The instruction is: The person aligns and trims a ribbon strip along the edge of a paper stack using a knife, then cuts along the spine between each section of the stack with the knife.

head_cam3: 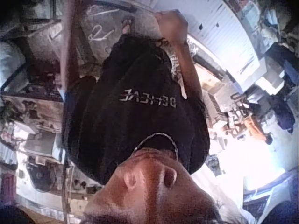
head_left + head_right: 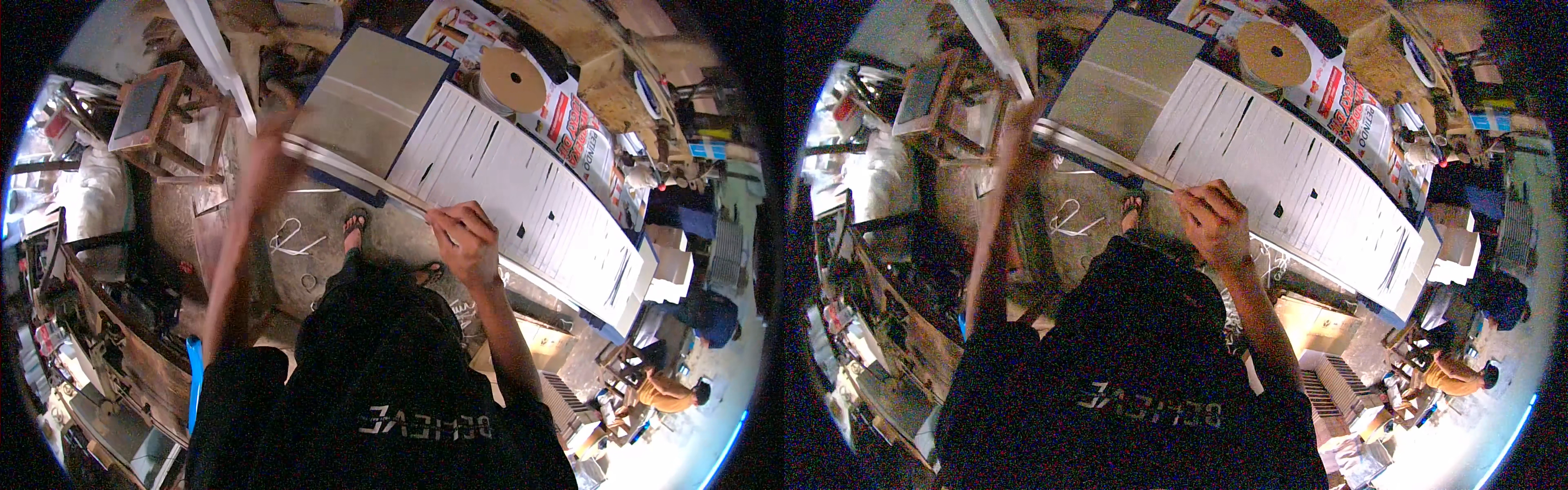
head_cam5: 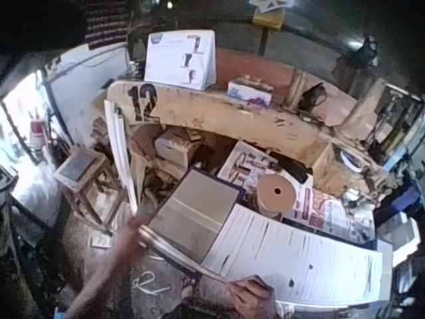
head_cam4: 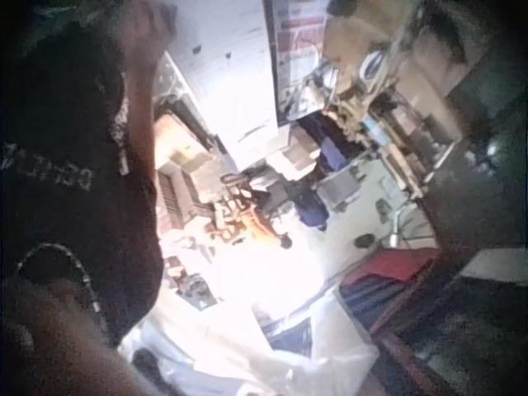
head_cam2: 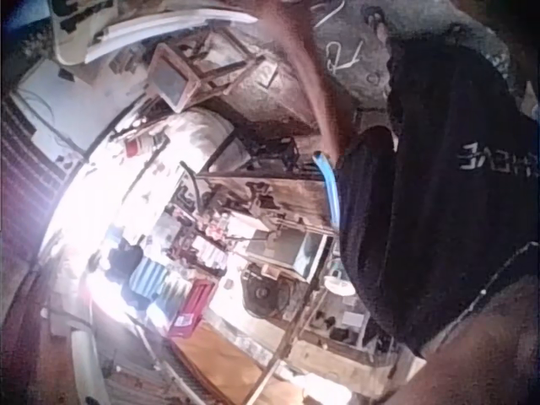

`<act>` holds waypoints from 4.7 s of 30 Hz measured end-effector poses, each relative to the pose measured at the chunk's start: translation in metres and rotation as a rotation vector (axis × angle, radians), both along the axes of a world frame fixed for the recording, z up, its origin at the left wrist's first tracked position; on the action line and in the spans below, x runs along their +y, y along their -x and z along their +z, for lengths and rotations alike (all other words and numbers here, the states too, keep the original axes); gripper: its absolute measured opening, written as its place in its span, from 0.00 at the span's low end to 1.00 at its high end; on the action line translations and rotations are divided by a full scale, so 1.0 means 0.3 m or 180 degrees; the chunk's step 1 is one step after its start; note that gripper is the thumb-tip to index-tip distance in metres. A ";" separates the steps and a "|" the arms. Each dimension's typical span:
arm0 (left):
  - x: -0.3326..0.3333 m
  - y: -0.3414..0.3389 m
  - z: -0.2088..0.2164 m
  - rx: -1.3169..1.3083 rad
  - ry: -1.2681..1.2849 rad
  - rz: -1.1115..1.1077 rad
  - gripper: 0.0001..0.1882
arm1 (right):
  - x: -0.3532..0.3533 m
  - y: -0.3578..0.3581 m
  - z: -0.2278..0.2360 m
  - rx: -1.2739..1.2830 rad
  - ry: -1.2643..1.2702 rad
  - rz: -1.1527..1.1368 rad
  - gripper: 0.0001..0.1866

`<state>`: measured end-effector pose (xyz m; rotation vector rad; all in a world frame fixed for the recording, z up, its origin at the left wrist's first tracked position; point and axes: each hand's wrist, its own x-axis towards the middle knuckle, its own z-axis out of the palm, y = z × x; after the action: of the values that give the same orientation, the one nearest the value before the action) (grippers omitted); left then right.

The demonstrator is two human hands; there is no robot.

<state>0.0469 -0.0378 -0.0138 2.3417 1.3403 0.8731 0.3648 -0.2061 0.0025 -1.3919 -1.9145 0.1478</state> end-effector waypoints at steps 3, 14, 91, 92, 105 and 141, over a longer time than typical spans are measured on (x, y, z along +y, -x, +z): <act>-0.159 -0.283 0.097 -0.0269 0.0583 -0.1607 0.22 | -0.001 -0.011 0.004 -0.0038 0.0047 -0.0040 0.10; -0.090 -0.330 0.170 0.0704 0.1017 -0.2125 0.14 | -0.006 -0.023 -0.036 -0.0044 -0.0058 -0.0145 0.11; 0.009 -0.290 -0.012 -0.0039 0.2392 -0.1095 0.17 | -0.332 -0.888 0.214 0.0200 -0.0298 -0.3387 0.11; -0.003 -0.291 0.023 0.0298 0.2230 -0.1095 0.17 | -0.304 -0.891 0.220 0.0315 -0.0285 -0.3330 0.10; -0.089 -0.224 0.003 0.0207 0.1192 -0.0531 0.17 | 0.515 -1.169 0.494 -0.1898 -0.1322 -0.1706 0.25; 0.084 -0.247 0.065 -0.0043 0.3057 -0.2267 0.08 | 0.053 0.455 0.433 -0.1322 0.2738 -0.2112 0.12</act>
<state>0.1211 -0.0128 0.0058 1.7629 0.5774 -0.0128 0.2282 -0.1901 0.1324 -2.7423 -1.6237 0.4109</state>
